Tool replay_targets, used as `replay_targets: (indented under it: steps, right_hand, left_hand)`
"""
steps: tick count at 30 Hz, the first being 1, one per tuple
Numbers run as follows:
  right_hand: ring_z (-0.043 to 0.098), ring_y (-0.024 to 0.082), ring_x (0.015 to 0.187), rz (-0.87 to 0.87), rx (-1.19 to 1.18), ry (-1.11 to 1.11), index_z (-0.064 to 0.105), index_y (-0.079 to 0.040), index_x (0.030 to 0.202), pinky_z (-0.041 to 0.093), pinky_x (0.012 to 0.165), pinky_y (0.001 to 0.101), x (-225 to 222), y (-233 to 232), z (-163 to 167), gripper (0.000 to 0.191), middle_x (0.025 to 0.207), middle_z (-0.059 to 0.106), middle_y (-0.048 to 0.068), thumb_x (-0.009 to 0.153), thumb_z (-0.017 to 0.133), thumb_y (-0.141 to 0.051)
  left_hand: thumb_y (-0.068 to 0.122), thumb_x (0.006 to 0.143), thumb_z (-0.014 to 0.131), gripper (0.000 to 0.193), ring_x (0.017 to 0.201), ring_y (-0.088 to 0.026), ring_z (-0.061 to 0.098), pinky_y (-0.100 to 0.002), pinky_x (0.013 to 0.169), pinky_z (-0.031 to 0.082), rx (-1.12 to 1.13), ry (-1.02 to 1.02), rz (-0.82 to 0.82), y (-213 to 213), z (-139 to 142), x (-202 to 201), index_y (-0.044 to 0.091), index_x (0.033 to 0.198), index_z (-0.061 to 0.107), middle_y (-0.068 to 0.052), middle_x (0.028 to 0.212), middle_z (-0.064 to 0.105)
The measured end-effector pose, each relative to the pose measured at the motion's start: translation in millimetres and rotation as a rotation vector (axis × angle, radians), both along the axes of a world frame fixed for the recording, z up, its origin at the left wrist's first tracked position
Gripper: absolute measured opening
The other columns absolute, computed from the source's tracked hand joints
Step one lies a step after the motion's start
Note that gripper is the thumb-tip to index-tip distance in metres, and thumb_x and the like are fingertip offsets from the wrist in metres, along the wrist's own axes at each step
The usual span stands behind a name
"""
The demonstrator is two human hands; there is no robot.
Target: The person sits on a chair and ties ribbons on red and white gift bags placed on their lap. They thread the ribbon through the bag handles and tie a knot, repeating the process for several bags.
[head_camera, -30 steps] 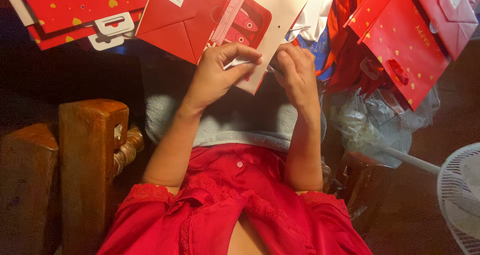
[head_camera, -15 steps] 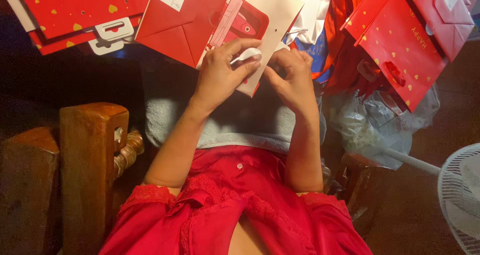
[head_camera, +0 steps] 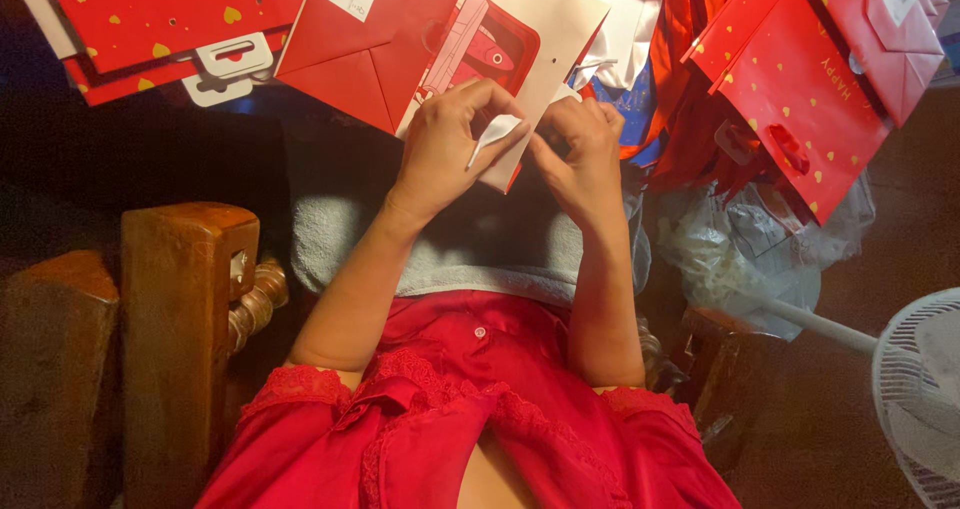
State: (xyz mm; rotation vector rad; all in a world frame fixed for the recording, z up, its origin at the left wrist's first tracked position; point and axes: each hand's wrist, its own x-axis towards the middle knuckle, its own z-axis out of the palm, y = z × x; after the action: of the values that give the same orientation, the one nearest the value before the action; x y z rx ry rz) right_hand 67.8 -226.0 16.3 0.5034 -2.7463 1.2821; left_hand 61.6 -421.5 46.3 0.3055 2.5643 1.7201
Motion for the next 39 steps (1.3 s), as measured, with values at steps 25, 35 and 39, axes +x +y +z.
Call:
replay_targets:
  steps: [25, 35, 39]
  right_hand:
    - [0.057, 0.028, 0.107, -0.098, 0.070, 0.157, 0.071, -0.007, 0.104, 0.040, 0.099, 0.0439, 17, -17, 13, 0.021, 0.107, 0.063, 0.006, 0.086, 0.080, -0.008]
    - [0.059, 0.027, 0.109, -0.036, 0.040, 0.110, 0.072, -0.008, 0.101, 0.040, 0.100, 0.0426, 18, -11, 16, 0.015, 0.108, 0.065, 0.005, 0.088, 0.080, -0.010]
    - [0.059, 0.028, 0.110, -0.030, 0.036, 0.109, 0.073, -0.007, 0.103, 0.040, 0.101, 0.0427, 19, -10, 14, 0.018, 0.108, 0.065, 0.006, 0.086, 0.079, -0.010]
  left_hand:
    - [0.012, 0.097, 0.075, 0.014, 0.062, -0.009, 0.065, -0.025, 0.054, 0.053, 0.674, -0.415, 0.000, -12, -15, -12, 0.002, 0.091, 0.067, -0.005, 0.080, 0.073]
    - [0.029, 0.107, 0.068, 0.026, 0.075, -0.003, 0.060, -0.022, 0.071, 0.051, 0.706, -0.369, -0.060, -21, -34, -10, 0.004, 0.102, 0.066, 0.003, 0.086, 0.067]
    - [0.029, 0.105, 0.068, 0.025, 0.075, -0.003, 0.058, -0.021, 0.069, 0.050, 0.682, -0.432, -0.055, -23, -30, -10, 0.004, 0.107, 0.068, 0.004, 0.087, 0.066]
